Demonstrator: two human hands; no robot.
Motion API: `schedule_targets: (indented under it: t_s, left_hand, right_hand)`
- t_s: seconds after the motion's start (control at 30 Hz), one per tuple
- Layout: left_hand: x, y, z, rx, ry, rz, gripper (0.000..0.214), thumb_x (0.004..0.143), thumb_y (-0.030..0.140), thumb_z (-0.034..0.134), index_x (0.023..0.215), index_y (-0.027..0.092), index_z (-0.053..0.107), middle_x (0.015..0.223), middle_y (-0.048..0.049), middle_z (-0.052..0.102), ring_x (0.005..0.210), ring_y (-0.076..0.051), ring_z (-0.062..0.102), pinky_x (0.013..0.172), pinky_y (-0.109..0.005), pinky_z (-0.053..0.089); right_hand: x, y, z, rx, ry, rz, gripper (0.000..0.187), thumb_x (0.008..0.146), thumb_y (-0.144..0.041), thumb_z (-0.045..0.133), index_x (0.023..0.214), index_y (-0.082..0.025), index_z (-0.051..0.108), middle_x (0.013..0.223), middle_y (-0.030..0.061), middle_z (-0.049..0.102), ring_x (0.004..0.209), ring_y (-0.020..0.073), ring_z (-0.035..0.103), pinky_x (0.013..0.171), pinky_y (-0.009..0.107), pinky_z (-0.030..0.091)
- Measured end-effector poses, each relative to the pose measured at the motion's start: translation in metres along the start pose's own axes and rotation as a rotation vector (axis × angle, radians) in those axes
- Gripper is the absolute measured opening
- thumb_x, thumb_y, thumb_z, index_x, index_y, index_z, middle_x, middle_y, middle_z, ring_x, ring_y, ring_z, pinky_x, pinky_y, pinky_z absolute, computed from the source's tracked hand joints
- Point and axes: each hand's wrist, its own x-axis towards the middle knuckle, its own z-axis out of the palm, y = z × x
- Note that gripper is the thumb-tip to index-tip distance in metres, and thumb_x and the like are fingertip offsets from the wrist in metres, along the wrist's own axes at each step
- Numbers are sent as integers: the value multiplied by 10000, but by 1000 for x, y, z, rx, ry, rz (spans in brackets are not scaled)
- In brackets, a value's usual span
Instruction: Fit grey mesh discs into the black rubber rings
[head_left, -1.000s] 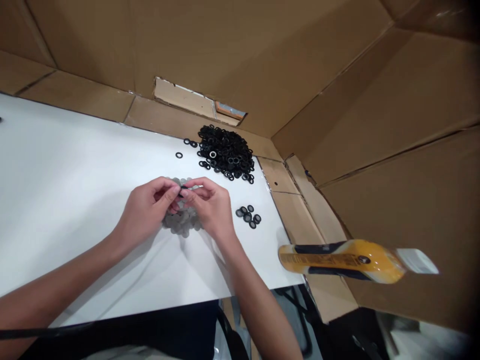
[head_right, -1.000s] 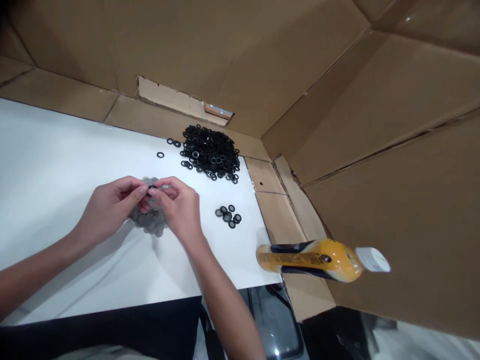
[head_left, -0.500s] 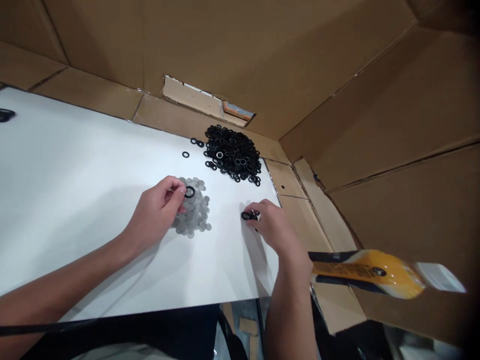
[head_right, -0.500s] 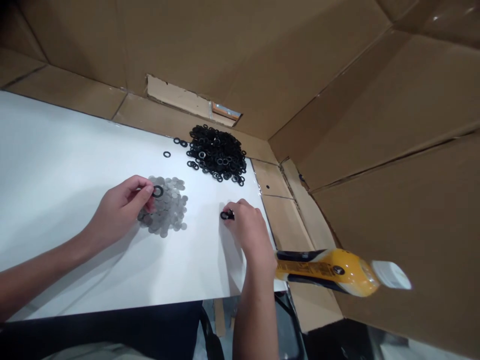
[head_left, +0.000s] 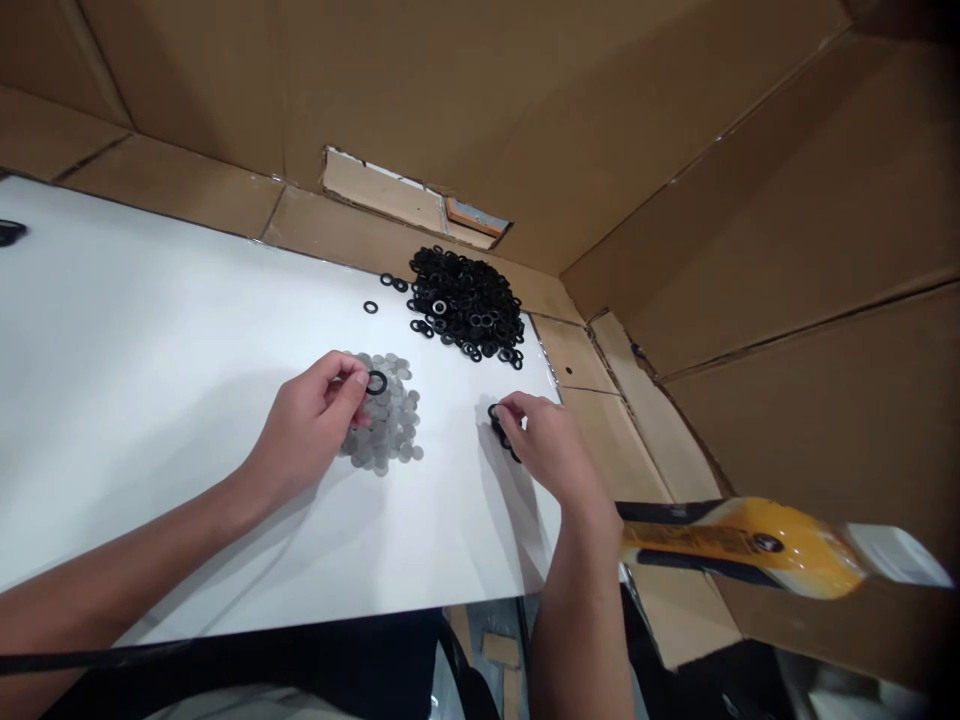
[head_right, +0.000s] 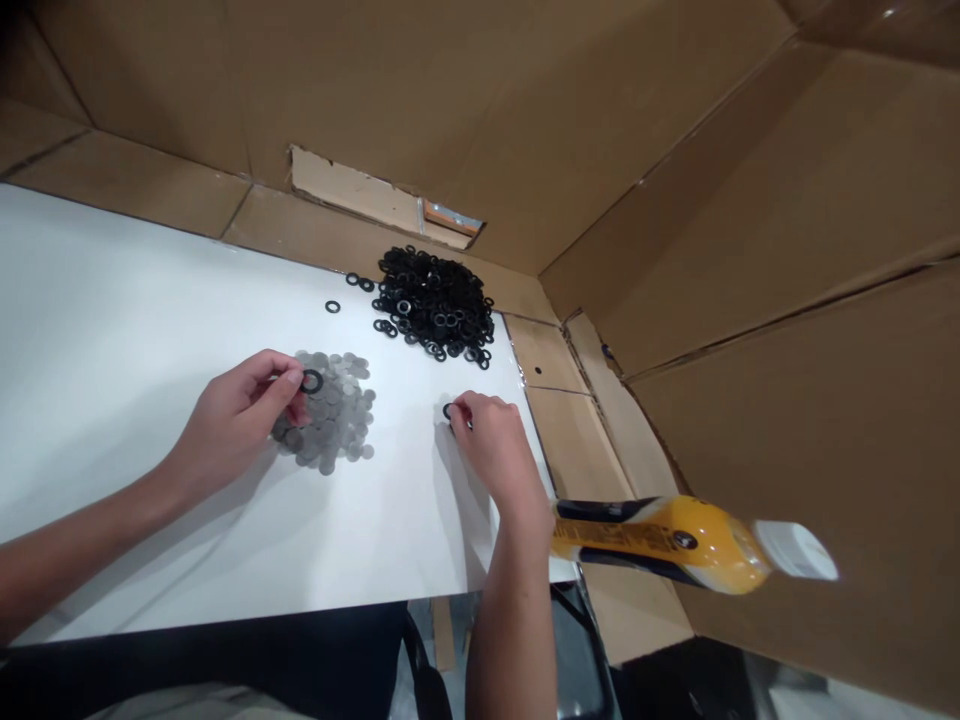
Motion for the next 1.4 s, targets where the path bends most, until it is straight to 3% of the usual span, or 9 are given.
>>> schedule_targets:
  t_s: [0.27, 0.53, 0.8, 0.9, 1.0, 1.07, 1.13, 1.4]
  left_hand:
    - [0, -1, 0, -24, -16, 9, 270, 1014, 478, 586, 901, 236, 625, 783, 5, 680, 703, -184, 679, 653, -306, 556]
    - [-2, 0, 0, -21, -27, -1, 271, 1024, 469, 578, 898, 233, 621, 804, 5, 658, 708, -175, 665, 656, -304, 549]
    - [0, -3, 1, -15, -37, -5, 289, 1009, 504, 609, 924, 231, 651, 789, 1, 708, 729, -194, 708, 697, -323, 577]
    - [1, -3, 2, -39, -22, -1, 277, 1009, 484, 617, 921, 225, 657, 819, 1, 732, 730, -188, 730, 723, -324, 596]
    - [2, -3, 4, -86, 1, -15, 242, 1012, 434, 620, 907, 217, 638, 862, 3, 747, 687, -160, 731, 696, -299, 597]
    - [3, -2, 5, -111, 11, -40, 225, 1013, 412, 620, 903, 216, 623, 854, 8, 751, 656, -145, 726, 670, -280, 590]
    - [4, -2, 6, -129, 11, -58, 224, 1013, 412, 624, 905, 216, 617, 845, 13, 749, 642, -135, 722, 652, -265, 584]
    - [3, 0, 6, -128, -31, -74, 192, 1025, 385, 610, 923, 223, 623, 827, 31, 737, 678, -131, 729, 677, -255, 588]
  right_hand:
    - [-2, -7, 14, -154, 59, -44, 268, 992, -175, 570, 830, -198, 781, 863, 111, 807, 828, 274, 652, 863, 428, 362]
    - [-3, -12, 14, -211, 58, -84, 289, 1002, -150, 583, 821, -204, 801, 854, 90, 802, 871, 283, 628, 849, 427, 347]
    - [-9, -14, 10, -198, 54, -98, 282, 987, -127, 592, 813, -183, 807, 848, 134, 808, 899, 324, 634, 855, 458, 369]
    - [-5, -27, 3, -144, 48, -114, 245, 983, -116, 590, 904, -155, 819, 888, 165, 805, 943, 347, 645, 866, 466, 397]
    - [5, -52, -3, -11, -23, -234, 199, 986, -142, 630, 1048, -204, 808, 1040, 111, 815, 975, 280, 681, 904, 402, 443]
    - [14, -69, -4, 87, -138, -349, 180, 962, -137, 674, 992, -259, 803, 1019, 26, 818, 886, 197, 702, 820, 303, 467]
    - [22, -81, -3, 140, -208, -402, 169, 922, -108, 716, 929, -261, 788, 942, -3, 807, 811, 179, 690, 731, 275, 442]
    - [34, -81, 2, 267, -279, -363, 164, 894, -73, 713, 827, -220, 684, 866, -2, 716, 710, 157, 584, 658, 270, 370]
